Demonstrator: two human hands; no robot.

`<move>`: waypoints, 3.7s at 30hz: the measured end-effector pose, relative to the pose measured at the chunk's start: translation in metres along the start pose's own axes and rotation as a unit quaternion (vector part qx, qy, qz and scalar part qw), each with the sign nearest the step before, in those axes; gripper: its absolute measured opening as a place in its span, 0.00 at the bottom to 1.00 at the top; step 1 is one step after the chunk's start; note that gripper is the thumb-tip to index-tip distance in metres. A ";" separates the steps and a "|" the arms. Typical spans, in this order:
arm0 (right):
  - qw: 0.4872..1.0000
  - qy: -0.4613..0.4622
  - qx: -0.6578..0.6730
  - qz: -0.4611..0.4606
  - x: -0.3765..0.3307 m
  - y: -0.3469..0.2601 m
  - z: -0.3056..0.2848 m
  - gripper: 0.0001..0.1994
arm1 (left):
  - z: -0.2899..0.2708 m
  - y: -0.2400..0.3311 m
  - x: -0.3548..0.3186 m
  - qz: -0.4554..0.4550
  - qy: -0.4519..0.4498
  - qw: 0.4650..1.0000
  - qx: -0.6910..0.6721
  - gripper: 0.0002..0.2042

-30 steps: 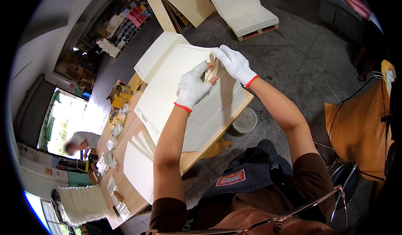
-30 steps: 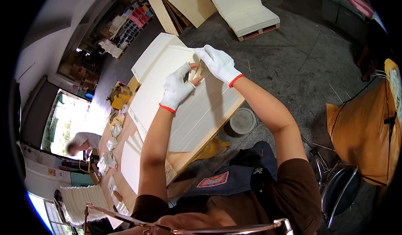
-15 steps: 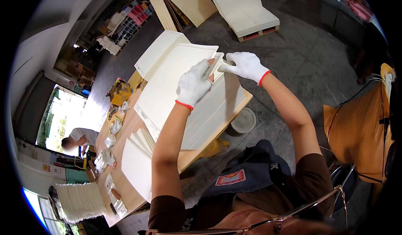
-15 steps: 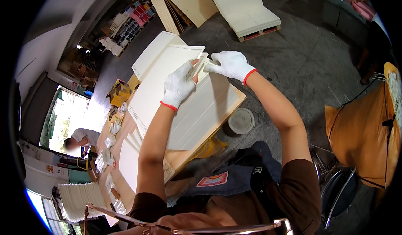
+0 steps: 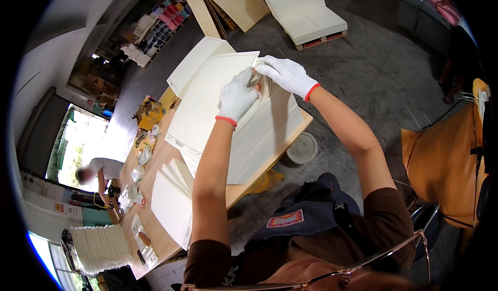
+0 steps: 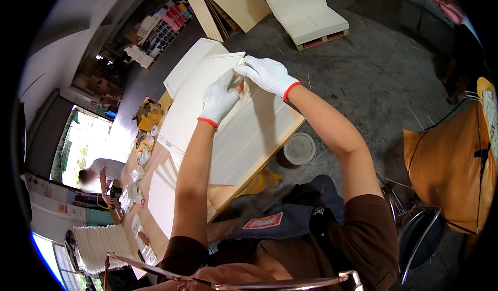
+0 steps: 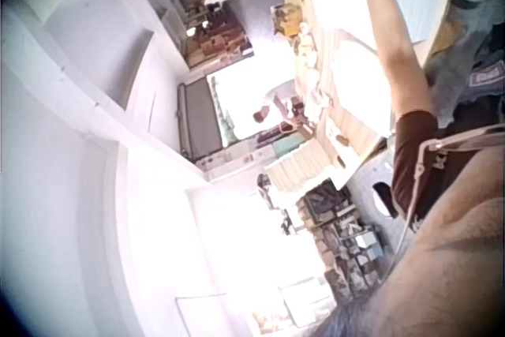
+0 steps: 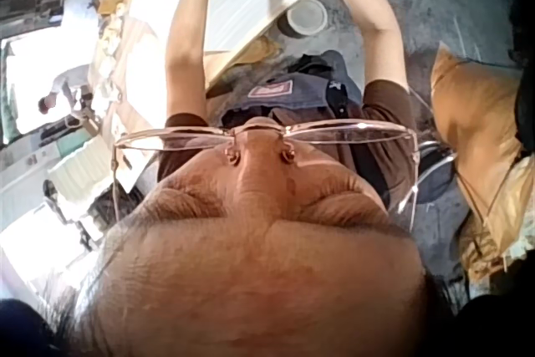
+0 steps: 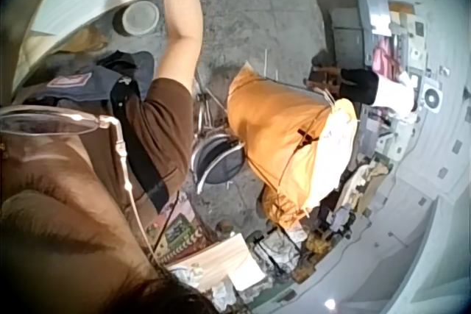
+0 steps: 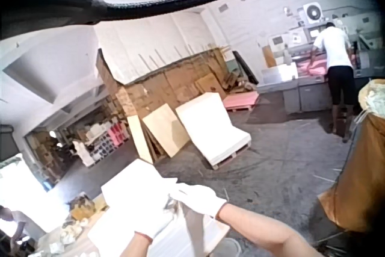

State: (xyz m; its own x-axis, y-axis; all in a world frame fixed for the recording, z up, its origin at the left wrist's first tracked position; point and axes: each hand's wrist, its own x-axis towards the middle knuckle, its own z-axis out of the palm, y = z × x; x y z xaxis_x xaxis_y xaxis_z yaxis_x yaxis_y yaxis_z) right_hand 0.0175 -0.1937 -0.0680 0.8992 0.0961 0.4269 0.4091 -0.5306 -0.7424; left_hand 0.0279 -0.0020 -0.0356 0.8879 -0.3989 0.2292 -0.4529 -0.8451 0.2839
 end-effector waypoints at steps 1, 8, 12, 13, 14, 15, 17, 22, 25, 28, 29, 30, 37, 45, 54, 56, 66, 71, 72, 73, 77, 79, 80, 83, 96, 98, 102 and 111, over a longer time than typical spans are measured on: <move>0.999 0.003 0.036 0.034 0.001 0.000 0.002 0.28 | -0.001 -0.001 -0.006 0.016 0.011 0.999 -0.030 0.21; 0.991 0.033 0.090 0.090 -0.004 0.005 0.009 0.27 | -0.002 -0.005 -0.022 -0.015 -0.010 0.983 -0.183 0.20; 0.993 0.045 0.074 0.081 -0.005 0.008 0.014 0.27 | 0.001 -0.008 -0.021 0.006 0.006 0.985 -0.170 0.21; 0.993 0.050 0.072 0.082 -0.005 0.009 0.014 0.27 | 0.002 -0.009 -0.020 0.011 0.007 0.984 -0.179 0.20; 0.993 0.045 0.072 0.080 -0.005 0.009 0.014 0.27 | 0.003 -0.010 -0.020 0.012 0.006 0.983 -0.185 0.20; 0.993 0.043 0.073 0.084 -0.005 0.010 0.014 0.27 | 0.004 -0.011 -0.020 0.033 0.019 0.980 -0.195 0.20; 0.993 0.040 0.067 0.092 -0.006 0.009 0.014 0.27 | 0.006 -0.012 -0.021 0.059 0.043 0.977 -0.202 0.20; 0.995 0.040 0.044 0.082 -0.006 0.006 0.013 0.27 | 0.003 -0.005 -0.023 -0.014 0.043 0.983 -0.180 0.17; 0.995 0.045 0.044 0.077 -0.005 0.007 0.014 0.27 | -0.003 0.001 -0.025 -0.031 -0.002 0.990 -0.137 0.17; 0.995 0.049 0.042 0.074 -0.005 0.010 0.015 0.27 | -0.007 0.006 -0.025 -0.034 -0.022 0.994 -0.106 0.17; 0.995 0.047 0.041 0.075 -0.005 0.010 0.015 0.27 | -0.007 0.007 -0.025 -0.030 -0.026 0.995 -0.093 0.17; 0.995 0.046 0.041 0.077 -0.005 0.011 0.015 0.27 | -0.008 0.008 -0.025 -0.032 -0.023 0.994 -0.101 0.17; 0.993 0.051 0.052 0.091 -0.006 0.008 0.015 0.27 | -0.002 0.004 -0.028 -0.017 0.024 0.991 -0.133 0.16; 0.995 0.060 0.037 0.071 -0.006 0.012 0.018 0.25 | -0.006 0.008 -0.026 0.005 0.003 0.995 -0.098 0.16; 0.994 0.053 0.044 0.090 -0.006 0.010 0.017 0.25 | -0.002 0.008 -0.027 0.018 0.034 0.995 -0.093 0.15; 0.994 0.053 0.038 0.091 -0.006 0.009 0.017 0.25 | 0.000 0.007 -0.026 -0.004 0.040 0.995 -0.091 0.16; 0.994 0.081 0.027 0.071 -0.007 0.018 0.023 0.23 | -0.006 0.013 -0.029 0.025 -0.008 0.998 -0.058 0.17; 0.994 0.092 0.023 0.063 -0.006 0.020 0.025 0.22 | -0.005 0.009 -0.027 0.040 0.011 0.996 -0.079 0.18; 0.994 0.091 0.022 0.063 -0.006 0.019 0.025 0.22 | -0.005 0.009 -0.026 0.040 0.012 0.995 -0.087 0.18; 0.993 0.091 0.020 0.067 -0.006 0.017 0.023 0.22 | -0.005 0.009 -0.027 0.052 0.019 0.995 -0.082 0.18; 0.991 0.079 -0.029 0.106 -0.008 0.004 0.010 0.24 | 0.002 0.013 -0.032 0.092 0.089 0.992 0.000 0.21; 0.981 0.153 0.023 0.119 -0.012 -0.004 0.001 0.25 | 0.005 0.012 -0.035 0.101 0.124 0.987 0.024 0.22; 0.954 0.196 0.182 0.138 -0.012 -0.010 0.002 0.25 | 0.005 0.011 -0.035 0.094 0.113 0.989 0.017 0.21; 0.684 0.022 0.694 0.225 -0.018 -0.025 0.013 0.24 | 0.008 0.007 -0.039 0.168 0.203 0.964 0.026 0.18; 0.742 -0.112 0.588 0.302 -0.049 -0.047 0.055 0.19 | 0.064 -0.038 -0.245 -0.246 0.118 0.567 -0.777 0.17; 0.756 -0.117 0.568 0.304 -0.068 -0.045 0.035 0.20 | 0.050 -0.044 -0.262 -0.294 0.138 0.428 -0.844 0.33; 0.787 -0.154 0.503 0.322 -0.102 -0.041 -0.022 0.23 | 0.015 -0.046 -0.284 -0.219 0.129 0.324 -0.911 0.47; 0.846 -0.140 0.441 0.264 -0.083 -0.087 0.005 0.23 | -0.005 -0.023 -0.355 -0.408 0.313 0.573 -0.638 0.28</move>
State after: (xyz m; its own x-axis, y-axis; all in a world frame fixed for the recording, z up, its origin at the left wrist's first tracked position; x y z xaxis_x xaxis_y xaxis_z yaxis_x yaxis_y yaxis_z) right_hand -0.0918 -0.1511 -0.0412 0.9439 0.3023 -0.1329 -0.2161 0.2614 -0.9407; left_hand -0.2770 0.1610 -0.1187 0.8240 0.4871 -0.2895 0.0489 0.4479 0.8927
